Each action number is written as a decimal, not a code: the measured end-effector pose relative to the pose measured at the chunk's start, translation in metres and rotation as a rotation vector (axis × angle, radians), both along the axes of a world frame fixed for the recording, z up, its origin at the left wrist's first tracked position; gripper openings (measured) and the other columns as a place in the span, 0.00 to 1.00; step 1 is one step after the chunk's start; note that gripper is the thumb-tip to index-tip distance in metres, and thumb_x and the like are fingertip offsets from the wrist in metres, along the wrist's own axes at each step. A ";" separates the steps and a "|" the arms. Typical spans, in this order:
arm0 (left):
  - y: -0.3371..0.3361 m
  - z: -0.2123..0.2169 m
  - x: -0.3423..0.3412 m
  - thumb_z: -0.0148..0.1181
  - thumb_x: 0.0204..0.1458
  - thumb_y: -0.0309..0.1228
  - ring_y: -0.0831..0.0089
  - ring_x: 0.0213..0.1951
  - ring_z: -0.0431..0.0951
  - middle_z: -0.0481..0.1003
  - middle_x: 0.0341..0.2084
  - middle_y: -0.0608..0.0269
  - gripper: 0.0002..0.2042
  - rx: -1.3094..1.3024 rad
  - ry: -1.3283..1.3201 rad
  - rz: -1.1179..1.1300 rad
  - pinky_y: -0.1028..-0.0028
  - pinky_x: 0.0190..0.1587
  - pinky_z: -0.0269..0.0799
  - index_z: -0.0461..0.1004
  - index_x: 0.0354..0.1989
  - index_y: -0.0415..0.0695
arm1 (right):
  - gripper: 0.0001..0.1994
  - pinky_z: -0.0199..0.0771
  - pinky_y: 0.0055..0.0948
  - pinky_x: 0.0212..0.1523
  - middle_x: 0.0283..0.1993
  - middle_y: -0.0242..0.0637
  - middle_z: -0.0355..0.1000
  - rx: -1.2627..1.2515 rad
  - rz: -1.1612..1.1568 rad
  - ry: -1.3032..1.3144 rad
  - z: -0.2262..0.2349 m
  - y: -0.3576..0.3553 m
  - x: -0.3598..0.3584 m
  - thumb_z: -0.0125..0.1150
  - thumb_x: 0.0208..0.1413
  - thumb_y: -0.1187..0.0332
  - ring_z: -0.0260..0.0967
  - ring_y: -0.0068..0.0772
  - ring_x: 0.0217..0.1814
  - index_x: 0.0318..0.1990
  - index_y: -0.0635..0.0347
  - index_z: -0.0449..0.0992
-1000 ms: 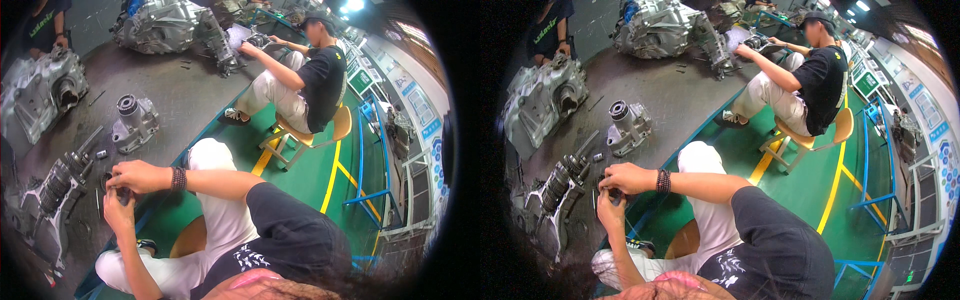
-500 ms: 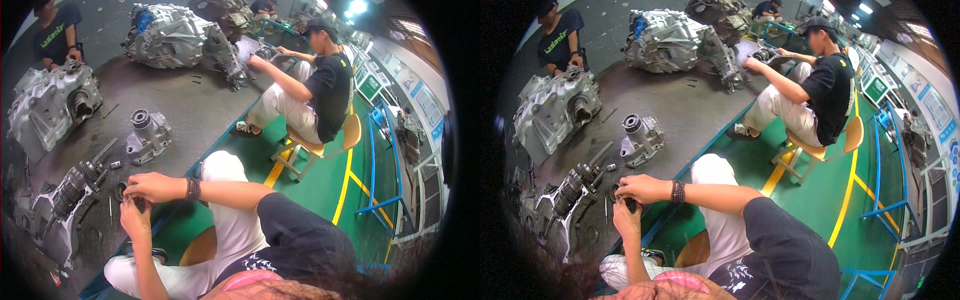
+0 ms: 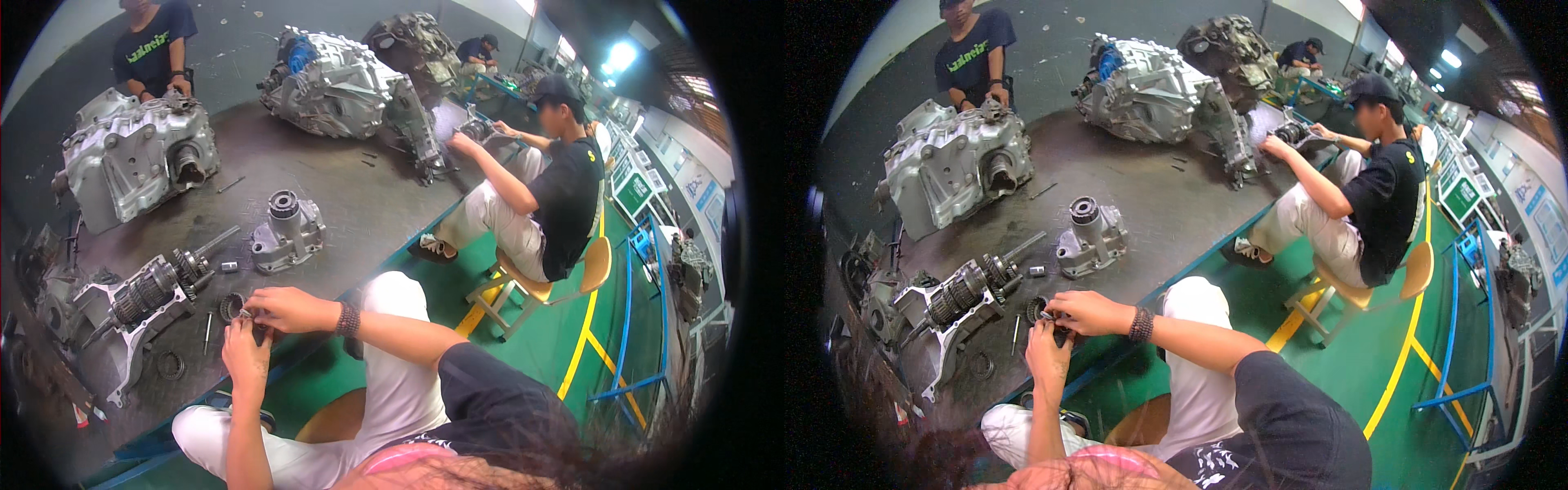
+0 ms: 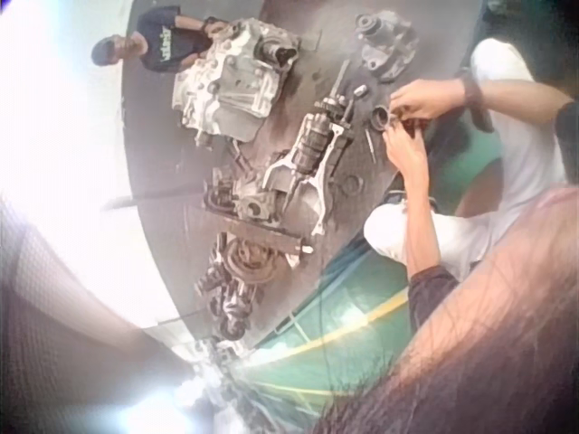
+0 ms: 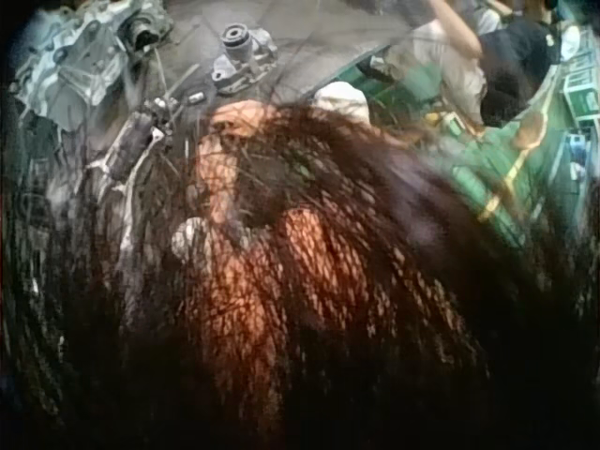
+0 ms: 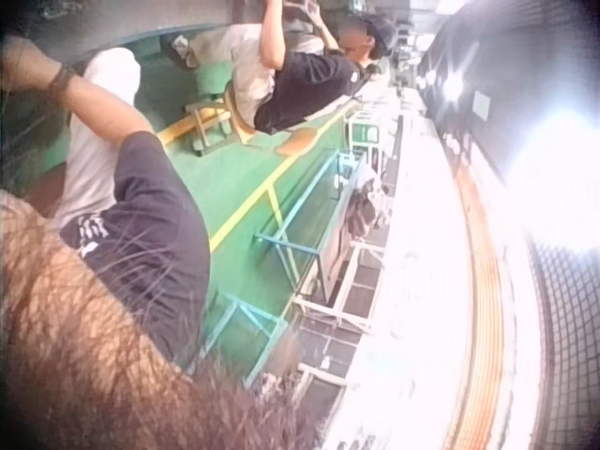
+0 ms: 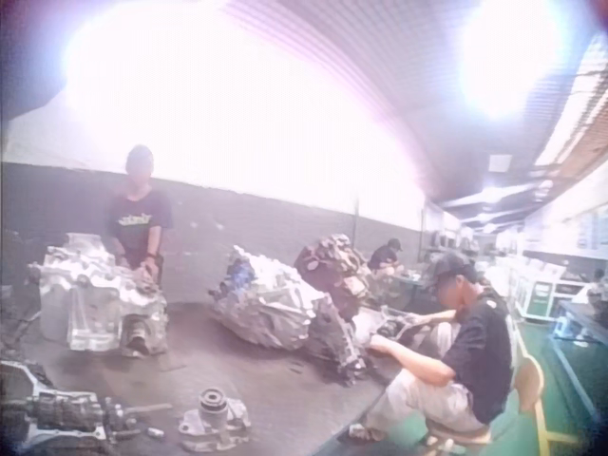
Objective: The person assembles mechanical components by fitting small pins and bearings into gear pieces by hand, then aligns parts onto the transmission gear assembly on the table.
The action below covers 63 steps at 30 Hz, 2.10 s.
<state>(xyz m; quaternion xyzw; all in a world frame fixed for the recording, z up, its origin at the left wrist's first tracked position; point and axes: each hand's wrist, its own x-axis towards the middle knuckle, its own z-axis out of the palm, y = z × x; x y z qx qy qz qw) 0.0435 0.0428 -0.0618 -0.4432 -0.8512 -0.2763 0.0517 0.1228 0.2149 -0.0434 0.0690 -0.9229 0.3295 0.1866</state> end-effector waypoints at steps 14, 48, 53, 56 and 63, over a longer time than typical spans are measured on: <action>-0.005 0.005 -0.006 0.69 0.53 0.40 0.54 0.44 0.83 0.83 0.42 0.51 0.20 0.210 -0.163 0.028 0.59 0.47 0.78 0.79 0.53 0.47 | 0.14 0.76 0.45 0.40 0.35 0.47 0.76 -0.046 -0.118 0.089 0.004 0.007 -0.003 0.69 0.59 0.60 0.77 0.53 0.39 0.36 0.62 0.76; 0.002 -0.009 -0.034 0.57 0.67 0.49 0.75 0.39 0.80 0.82 0.42 0.61 0.24 0.400 -1.168 -0.200 0.73 0.44 0.76 0.75 0.58 0.39 | 0.23 0.75 0.27 0.56 0.47 0.38 0.80 -0.759 -0.006 0.074 0.010 0.007 -0.012 0.60 0.65 0.75 0.76 0.25 0.52 0.67 0.61 0.66; -0.004 0.006 -0.034 0.54 0.68 0.52 0.77 0.39 0.79 0.82 0.42 0.63 0.24 0.488 -1.373 -0.284 0.71 0.46 0.76 0.76 0.56 0.43 | 0.20 0.76 0.27 0.54 0.46 0.38 0.81 -0.729 -0.010 0.053 0.011 0.008 -0.013 0.59 0.67 0.73 0.77 0.24 0.50 0.65 0.61 0.68; -0.006 0.010 -0.031 0.53 0.68 0.52 0.77 0.39 0.79 0.82 0.42 0.63 0.24 0.516 -1.428 -0.319 0.71 0.47 0.76 0.76 0.55 0.44 | 0.17 0.76 0.26 0.50 0.45 0.36 0.81 -0.778 -0.049 0.034 0.006 0.008 -0.013 0.59 0.68 0.70 0.77 0.24 0.49 0.62 0.61 0.72; -0.009 0.002 -0.041 0.56 0.68 0.49 0.75 0.41 0.80 0.82 0.43 0.62 0.22 0.638 -1.525 -0.315 0.71 0.48 0.77 0.77 0.57 0.44 | 0.12 0.78 0.26 0.43 0.42 0.34 0.82 -0.904 -0.108 0.018 -0.002 0.019 -0.017 0.62 0.68 0.66 0.79 0.24 0.44 0.53 0.61 0.78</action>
